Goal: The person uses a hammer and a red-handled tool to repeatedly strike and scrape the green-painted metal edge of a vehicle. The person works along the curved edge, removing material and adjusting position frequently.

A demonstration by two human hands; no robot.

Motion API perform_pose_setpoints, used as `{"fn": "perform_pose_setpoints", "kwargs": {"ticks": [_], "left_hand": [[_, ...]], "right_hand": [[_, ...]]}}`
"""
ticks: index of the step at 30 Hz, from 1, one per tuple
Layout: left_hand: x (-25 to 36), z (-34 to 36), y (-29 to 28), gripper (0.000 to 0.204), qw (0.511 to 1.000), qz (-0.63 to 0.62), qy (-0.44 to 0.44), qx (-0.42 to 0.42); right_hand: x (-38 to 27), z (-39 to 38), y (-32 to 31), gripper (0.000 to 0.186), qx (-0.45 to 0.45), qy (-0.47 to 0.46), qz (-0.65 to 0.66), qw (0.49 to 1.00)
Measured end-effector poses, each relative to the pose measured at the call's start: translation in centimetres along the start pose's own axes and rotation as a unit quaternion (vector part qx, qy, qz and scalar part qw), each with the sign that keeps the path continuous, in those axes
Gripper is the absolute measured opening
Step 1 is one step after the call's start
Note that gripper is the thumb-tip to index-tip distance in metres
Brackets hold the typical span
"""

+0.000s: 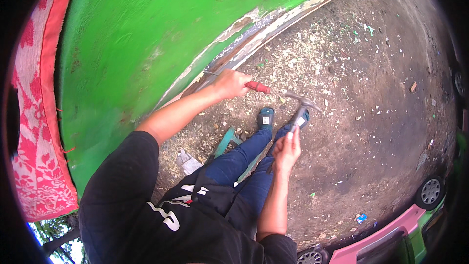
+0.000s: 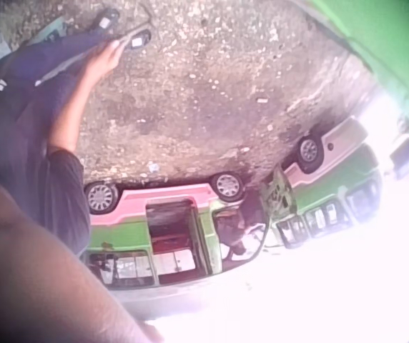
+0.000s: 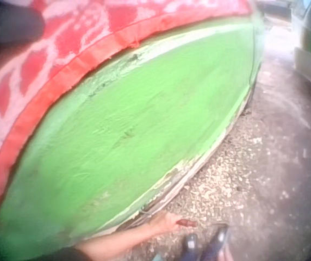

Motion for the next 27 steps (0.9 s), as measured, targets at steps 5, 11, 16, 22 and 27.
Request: {"fn": "perform_pose_setpoints", "kwargs": {"ticks": [5, 11, 16, 22, 27], "left_hand": [[-0.1, 0.5, 0.3, 0.012, 1.0, 0.008, -0.007, -0.008], [-0.2, 0.7, 0.3, 0.012, 1.0, 0.015, -0.025, 0.004], [-0.3, 0.5, 0.6, 0.013, 0.999, 0.02, -0.028, -0.01], [-0.7, 0.7, 0.9, 0.013, 0.999, 0.024, -0.038, -0.018], [-0.9, 0.8, 1.1, 0.012, 0.999, 0.022, -0.045, -0.009]], "right_hand": [[1.9, 0.7, 1.2, 0.047, -0.067, 0.049, -0.042, 0.996], [1.3, 1.9, 0.9, 0.043, -0.059, 0.022, -0.039, 0.997], [1.0, 1.9, 0.9, 0.046, -0.051, 0.047, -0.02, 0.997], [1.8, 2.7, 0.4, 0.045, -0.054, 0.071, -0.036, 0.995], [1.7, 2.5, 1.3, 0.046, -0.059, 0.057, -0.02, 0.996]]}}
Point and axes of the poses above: each hand's wrist, its own z-axis towards the middle knuckle, its own y-axis out of the palm, x = y × z, the point moved 6 cm from there along z, towards the middle knuckle, and after that the axes turned 3 degrees about -y, right-handed, at the moved point
